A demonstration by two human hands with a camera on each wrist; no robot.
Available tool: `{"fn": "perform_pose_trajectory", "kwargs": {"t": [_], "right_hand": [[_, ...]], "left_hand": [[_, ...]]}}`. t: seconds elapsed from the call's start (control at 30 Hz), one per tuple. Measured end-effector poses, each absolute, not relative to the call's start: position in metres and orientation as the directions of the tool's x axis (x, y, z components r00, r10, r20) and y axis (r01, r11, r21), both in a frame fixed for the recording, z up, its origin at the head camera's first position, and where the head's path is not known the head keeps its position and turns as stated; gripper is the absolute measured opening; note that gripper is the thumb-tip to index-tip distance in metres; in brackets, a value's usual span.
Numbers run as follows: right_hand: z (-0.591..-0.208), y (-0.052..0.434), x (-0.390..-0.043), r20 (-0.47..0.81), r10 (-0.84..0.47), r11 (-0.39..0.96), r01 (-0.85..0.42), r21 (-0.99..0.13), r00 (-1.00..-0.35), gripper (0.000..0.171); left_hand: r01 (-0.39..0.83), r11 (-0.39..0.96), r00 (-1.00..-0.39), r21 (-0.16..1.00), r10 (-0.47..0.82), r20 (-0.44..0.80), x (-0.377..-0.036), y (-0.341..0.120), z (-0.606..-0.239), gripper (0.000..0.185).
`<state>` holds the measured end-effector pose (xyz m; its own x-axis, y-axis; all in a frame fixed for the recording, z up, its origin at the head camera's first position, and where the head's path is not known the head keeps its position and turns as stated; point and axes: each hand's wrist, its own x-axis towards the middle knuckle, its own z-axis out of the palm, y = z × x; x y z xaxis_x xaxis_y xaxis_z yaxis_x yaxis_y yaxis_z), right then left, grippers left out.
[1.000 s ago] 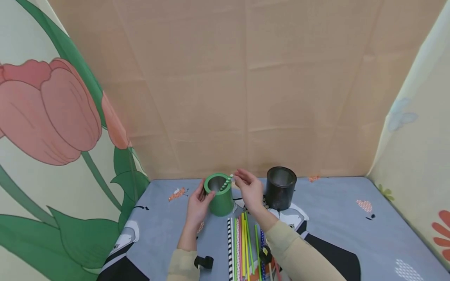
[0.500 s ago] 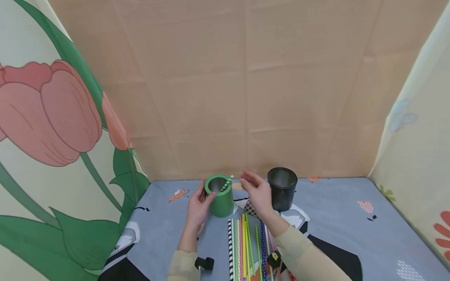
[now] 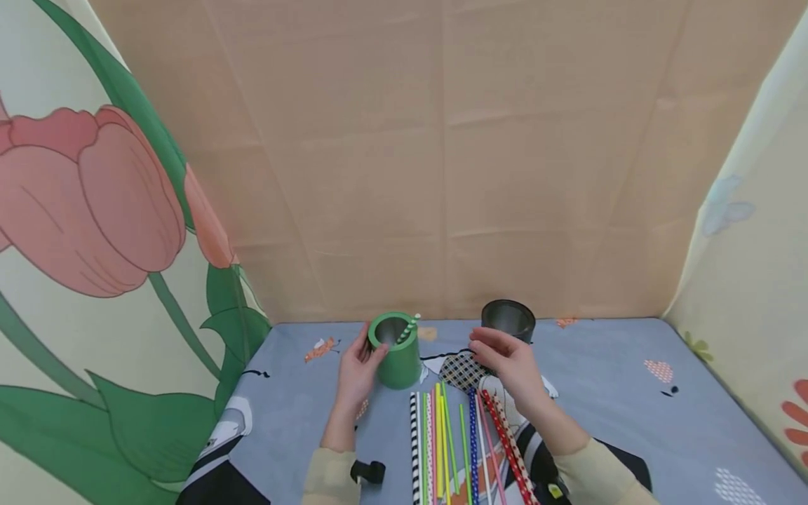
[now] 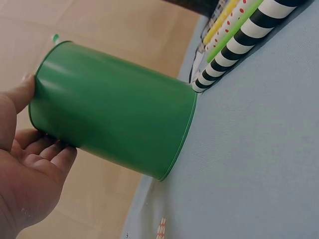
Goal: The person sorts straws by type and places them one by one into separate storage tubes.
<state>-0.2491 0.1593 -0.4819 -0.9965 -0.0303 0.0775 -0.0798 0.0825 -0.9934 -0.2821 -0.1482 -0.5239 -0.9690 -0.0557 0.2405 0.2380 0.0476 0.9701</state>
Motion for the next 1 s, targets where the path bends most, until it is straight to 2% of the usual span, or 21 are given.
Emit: {"fn": "perform_pose_trajectory", "kwargs": {"t": [0.23, 0.53, 1.0], "right_hand": [[-0.494, 0.183, -0.240, 0.005, -0.079, 0.136, -0.016, -0.991, -0.997, 0.051], [-0.510, 0.196, -0.232, -0.167, -0.116, 0.194, 0.142, -0.971, -0.979, 0.055], [-0.531, 0.215, -0.216, -0.246, -0.113, 0.319, 0.199, -0.927, -0.963, 0.054]], "left_hand": [[0.243, 0.065, -0.968, 0.968, -0.050, 0.247, -0.282, -0.150, -0.523, 0.075], [0.239, 0.076, -0.969, 0.968, -0.053, 0.243, -0.282, -0.151, -0.525, 0.073], [0.227, 0.072, -0.971, 0.971, -0.056, 0.231, -0.280, -0.150, -0.526, 0.072]]}}
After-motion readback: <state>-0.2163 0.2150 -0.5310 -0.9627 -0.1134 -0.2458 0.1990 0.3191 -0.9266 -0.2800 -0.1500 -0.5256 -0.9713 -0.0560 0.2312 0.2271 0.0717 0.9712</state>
